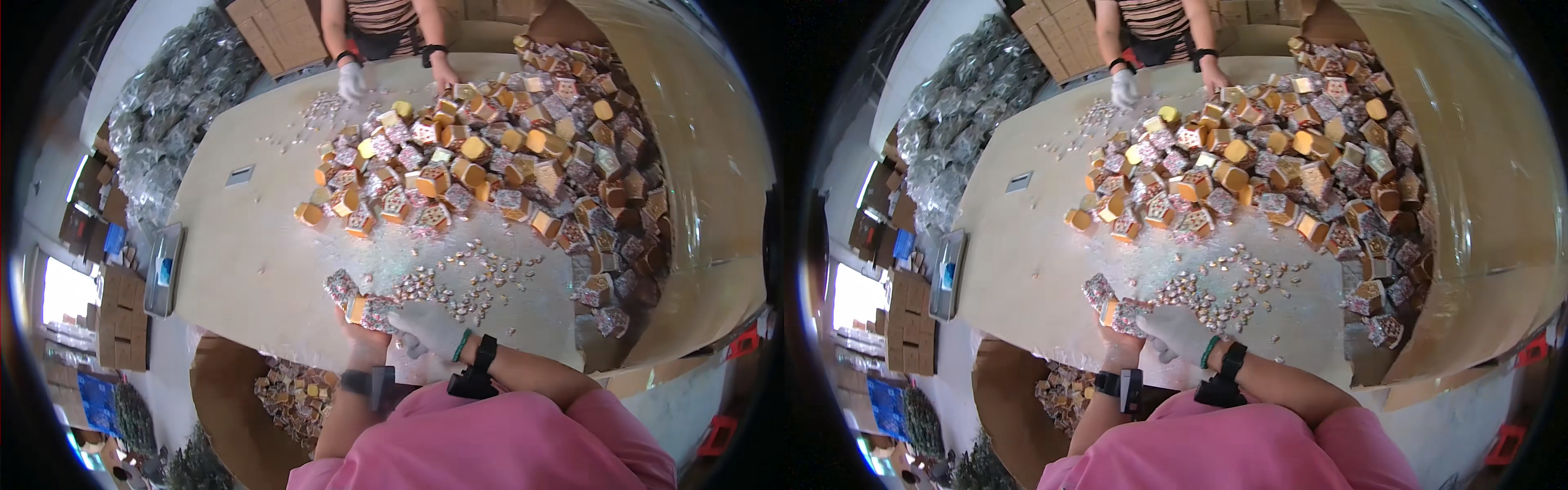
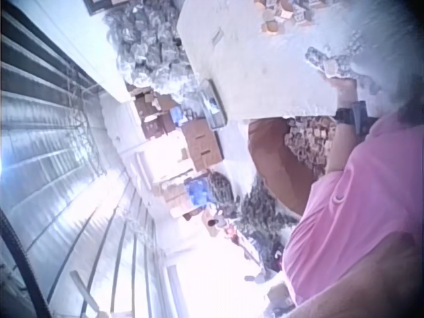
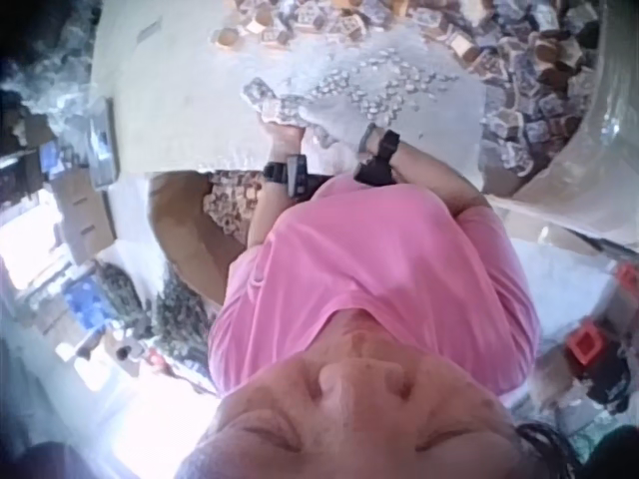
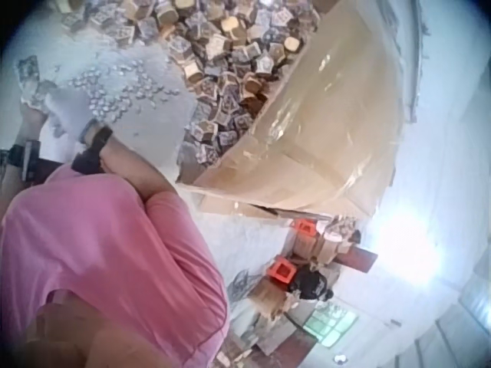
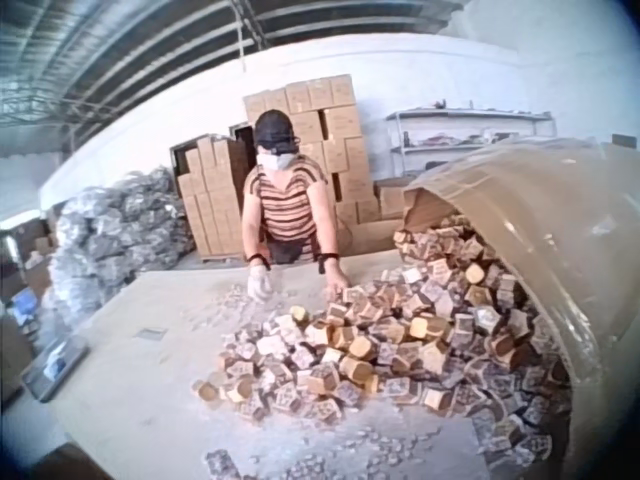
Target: The worker sorts and organizes small packaged items into a large bin on a warehouse table.
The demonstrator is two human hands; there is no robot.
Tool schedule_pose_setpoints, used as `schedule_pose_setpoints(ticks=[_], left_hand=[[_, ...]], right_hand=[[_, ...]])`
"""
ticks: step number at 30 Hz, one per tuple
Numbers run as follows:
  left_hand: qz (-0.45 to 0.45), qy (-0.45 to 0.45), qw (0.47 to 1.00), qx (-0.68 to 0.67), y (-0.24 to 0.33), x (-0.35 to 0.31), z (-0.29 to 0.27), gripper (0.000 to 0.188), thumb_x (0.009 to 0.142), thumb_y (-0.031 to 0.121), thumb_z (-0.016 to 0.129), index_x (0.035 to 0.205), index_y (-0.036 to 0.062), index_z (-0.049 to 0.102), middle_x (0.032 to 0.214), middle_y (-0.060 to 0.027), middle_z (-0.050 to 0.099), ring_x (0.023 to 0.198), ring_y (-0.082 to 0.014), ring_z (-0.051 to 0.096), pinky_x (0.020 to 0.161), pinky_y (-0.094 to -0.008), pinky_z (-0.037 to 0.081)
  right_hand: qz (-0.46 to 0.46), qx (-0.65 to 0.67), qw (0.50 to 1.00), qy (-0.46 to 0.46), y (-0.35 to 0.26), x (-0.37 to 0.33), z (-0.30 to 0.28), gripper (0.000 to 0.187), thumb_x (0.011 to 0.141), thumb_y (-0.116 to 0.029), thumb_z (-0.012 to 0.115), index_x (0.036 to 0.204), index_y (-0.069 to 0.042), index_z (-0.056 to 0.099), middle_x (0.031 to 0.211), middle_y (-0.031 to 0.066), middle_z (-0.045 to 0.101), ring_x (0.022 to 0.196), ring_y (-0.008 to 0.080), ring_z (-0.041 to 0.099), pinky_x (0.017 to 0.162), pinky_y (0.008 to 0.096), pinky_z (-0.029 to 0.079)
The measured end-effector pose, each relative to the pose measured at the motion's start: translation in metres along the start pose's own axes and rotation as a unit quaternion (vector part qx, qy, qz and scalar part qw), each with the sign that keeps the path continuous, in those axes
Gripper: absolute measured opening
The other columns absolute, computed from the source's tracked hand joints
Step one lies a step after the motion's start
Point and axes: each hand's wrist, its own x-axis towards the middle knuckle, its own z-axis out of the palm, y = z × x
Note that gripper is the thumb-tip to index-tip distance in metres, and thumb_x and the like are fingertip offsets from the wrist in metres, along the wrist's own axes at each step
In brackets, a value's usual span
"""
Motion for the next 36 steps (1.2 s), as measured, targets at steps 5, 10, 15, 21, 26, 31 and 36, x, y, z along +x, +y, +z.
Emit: schedule_pose_setpoints(ticks=[5, 10, 15, 21, 26, 31, 36], left_hand=[[-0.037, -0.079, 0.99, -0.114, 0.017, -0.005, -0.015, 0.045, 0.093, 0.049, 0.037, 0.089, 0.0067, 0.054, 0.081, -0.0124, 0.056, 0.079, -0.0302, 0.054, 0.081, -0.0474, 0.047], [-0.05, -0.147, 0.964, -0.217, 0.03, -0.002, -0.028, 0.036, 0.092, 0.041, 0.04, 0.088, 0.0083, 0.055, 0.078, -0.0105, 0.052, 0.073, -0.0268, 0.049, 0.075, -0.043, 0.045], [0.118, -0.003, 0.985, -0.126, 0.08, -0.024, -0.065, 0.045, 0.094, 0.049, 0.036, 0.092, 0.0096, 0.058, 0.084, -0.0123, 0.06, 0.077, -0.0311, 0.058, 0.072, -0.0475, 0.049], [0.349, 0.228, 0.908, 0.036, 0.194, -0.101, -0.141, 0.049, 0.086, 0.053, 0.048, 0.101, 0.0071, 0.058, 0.089, -0.0111, 0.063, 0.083, -0.0266, 0.062, 0.07, -0.0431, 0.054], [0.427, 0.531, 0.526, 0.508, 0.209, -0.095, -0.179, 0.046, 0.079, 0.023, 0.07, 0.114, -0.003, 0.056, 0.103, -0.0157, 0.064, 0.092, -0.0251, 0.062, 0.078, -0.0376, 0.051], [0.402, 0.296, 0.588, 0.636, 0.156, 0.018, -0.135, 0.037, 0.081, 0.014, 0.07, 0.113, 0.0008, 0.057, 0.105, -0.0172, 0.061, 0.095, -0.028, 0.057, 0.087, -0.0366, 0.046], [0.384, -0.121, 0.498, 0.768, 0.022, 0.079, 0.02, 0.038, 0.079, 0.015, 0.069, 0.112, 0.0025, 0.058, 0.111, -0.0194, 0.061, 0.107, -0.038, 0.055, 0.093, -0.0422, 0.046]], right_hand=[[-0.02, -0.012, 0.996, -0.089, 0.0, 0.01, 0.004, 0.023, 0.093, -0.025, 0.058, 0.082, -0.005, 0.057, 0.065, 0.0019, 0.055, 0.054, 0.0103, 0.057, 0.048, 0.024, 0.045], [-0.008, 0.006, 0.988, -0.155, 0.0, 0.017, 0.02, 0.02, 0.095, -0.019, 0.051, 0.087, -0.003, 0.059, 0.066, 0.003, 0.057, 0.054, 0.0137, 0.059, 0.047, 0.0244, 0.045], [-0.101, -0.095, 0.986, -0.095, 0.008, 0.028, -0.003, 0.022, 0.091, -0.024, 0.057, 0.089, -0.002, 0.059, 0.069, 0.003, 0.055, 0.058, 0.0123, 0.06, 0.049, 0.0234, 0.047], [-0.1, 0.047, 0.994, -0.009, 0.021, 0.04, -0.061, 0.013, 0.086, -0.012, 0.056, 0.092, -0.001, 0.06, 0.076, 0.0045, 0.056, 0.065, 0.0128, 0.056, 0.058, 0.0278, 0.048], [-0.118, -0.072, 0.985, 0.102, 0.034, 0.044, -0.102, 0.013, 0.083, -0.005, 0.056, 0.093, -0.001, 0.062, 0.082, 0.0047, 0.059, 0.069, 0.0142, 0.057, 0.065, 0.0292, 0.048], [-0.236, -0.307, 0.897, 0.215, 0.021, 0.03, -0.096, 0.018, 0.081, -0.016, 0.062, 0.09, -0.001, 0.062, 0.086, 0.0086, 0.061, 0.085, 0.0208, 0.061, 0.079, 0.0328, 0.047], [-0.192, -0.462, 0.824, 0.265, 0.046, 0.027, -0.13, 0.027, 0.084, -0.03, 0.058, 0.091, -0.004, 0.064, 0.094, 0.0156, 0.062, 0.091, 0.0335, 0.06, 0.079, 0.0405, 0.046]])
